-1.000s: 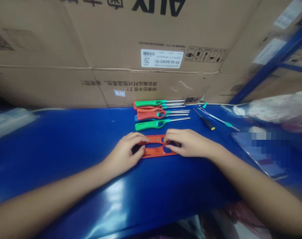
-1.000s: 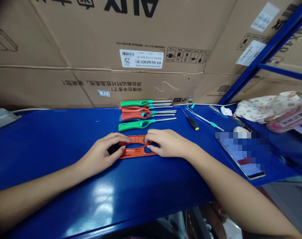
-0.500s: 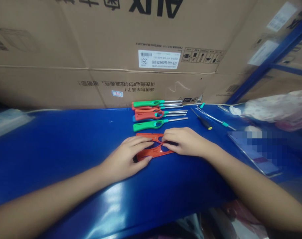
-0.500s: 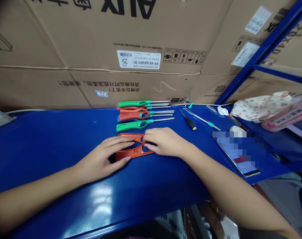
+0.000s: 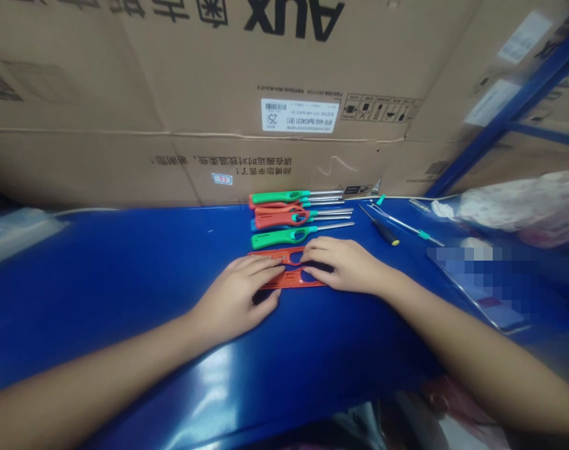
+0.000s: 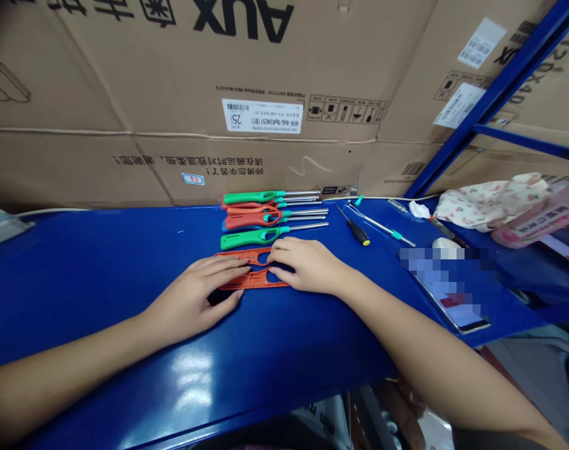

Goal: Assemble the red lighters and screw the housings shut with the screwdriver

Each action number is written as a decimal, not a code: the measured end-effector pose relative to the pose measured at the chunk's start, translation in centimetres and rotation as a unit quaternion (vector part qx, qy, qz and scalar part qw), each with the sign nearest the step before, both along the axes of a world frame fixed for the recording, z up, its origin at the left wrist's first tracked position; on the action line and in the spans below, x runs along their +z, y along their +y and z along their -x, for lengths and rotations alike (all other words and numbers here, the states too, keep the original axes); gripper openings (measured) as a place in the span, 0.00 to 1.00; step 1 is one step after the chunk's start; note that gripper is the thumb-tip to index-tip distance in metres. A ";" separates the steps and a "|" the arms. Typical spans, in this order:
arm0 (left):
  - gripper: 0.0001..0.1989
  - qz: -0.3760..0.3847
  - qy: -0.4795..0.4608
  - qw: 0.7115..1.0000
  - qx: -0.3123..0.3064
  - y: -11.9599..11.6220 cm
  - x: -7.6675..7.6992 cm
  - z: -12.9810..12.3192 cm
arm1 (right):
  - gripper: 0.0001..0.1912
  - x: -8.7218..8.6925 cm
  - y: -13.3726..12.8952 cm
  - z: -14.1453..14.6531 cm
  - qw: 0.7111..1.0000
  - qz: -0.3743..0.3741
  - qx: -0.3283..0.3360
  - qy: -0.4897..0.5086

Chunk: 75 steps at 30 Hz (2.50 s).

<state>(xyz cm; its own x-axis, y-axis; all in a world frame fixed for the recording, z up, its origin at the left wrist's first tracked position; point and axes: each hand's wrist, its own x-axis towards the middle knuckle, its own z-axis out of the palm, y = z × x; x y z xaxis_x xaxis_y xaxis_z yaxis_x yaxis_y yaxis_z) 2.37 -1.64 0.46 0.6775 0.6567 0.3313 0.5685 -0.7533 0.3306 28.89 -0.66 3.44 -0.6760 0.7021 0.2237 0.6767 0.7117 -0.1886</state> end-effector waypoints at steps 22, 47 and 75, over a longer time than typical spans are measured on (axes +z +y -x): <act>0.18 -0.043 -0.001 0.999 -0.001 0.2 0.6 0.3 | 0.11 3.2 4.4 -12.5 0.874 0.007 -0.481 -0.069; 0.13 -0.068 0.032 0.997 -0.005 1.0 0.9 1.2 | 0.06 3.7 2.7 -8.2 0.933 -0.088 -0.278 0.210; 0.08 -0.025 -0.151 0.988 -0.009 1.6 0.2 -0.9 | 0.12 -0.1 -1.5 -1.8 0.982 0.032 -0.080 0.166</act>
